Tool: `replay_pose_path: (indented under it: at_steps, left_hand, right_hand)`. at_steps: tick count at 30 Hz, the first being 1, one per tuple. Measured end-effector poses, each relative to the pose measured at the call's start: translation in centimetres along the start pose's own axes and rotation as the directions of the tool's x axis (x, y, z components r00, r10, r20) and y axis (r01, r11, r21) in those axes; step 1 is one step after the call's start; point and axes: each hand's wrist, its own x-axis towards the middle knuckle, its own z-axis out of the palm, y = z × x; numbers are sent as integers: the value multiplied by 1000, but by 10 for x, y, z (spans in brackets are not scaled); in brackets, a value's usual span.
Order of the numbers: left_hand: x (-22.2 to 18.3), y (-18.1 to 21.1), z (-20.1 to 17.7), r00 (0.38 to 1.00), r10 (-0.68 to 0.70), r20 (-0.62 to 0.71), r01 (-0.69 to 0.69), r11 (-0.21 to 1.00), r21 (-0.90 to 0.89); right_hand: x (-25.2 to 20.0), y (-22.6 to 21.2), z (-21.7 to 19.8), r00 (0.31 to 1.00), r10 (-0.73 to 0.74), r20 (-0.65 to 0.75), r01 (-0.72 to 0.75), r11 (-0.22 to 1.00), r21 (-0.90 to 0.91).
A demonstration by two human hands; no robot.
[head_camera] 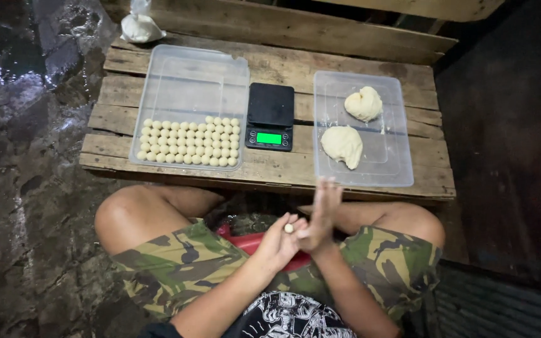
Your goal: Portioning dough into small pieces, weighing them on a digital scale for uniformity, and rolling them into small balls.
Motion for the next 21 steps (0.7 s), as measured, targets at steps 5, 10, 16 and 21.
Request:
replay_pose_path:
  at_steps: [5,10,16,21]
  left_hand:
    - [-24,59,21,999,-44,23,47,986,-159]
    - [-47,186,65,923,381,59,-378,866,327]
    - [25,353,37,454,812,367,-484,-121,867]
    - [83,392,25,452,742,495,-220,-446,868]
  right_hand:
    - [-19,40,-18,983,182,-19,-179,980,89]
    - [-24,54,-8,957,288,-31,-270,924,271]
    - [-24,56,1,937,350,8,-329,871,364]
    - [-33,65,9,934,355,31,-340,864,371]
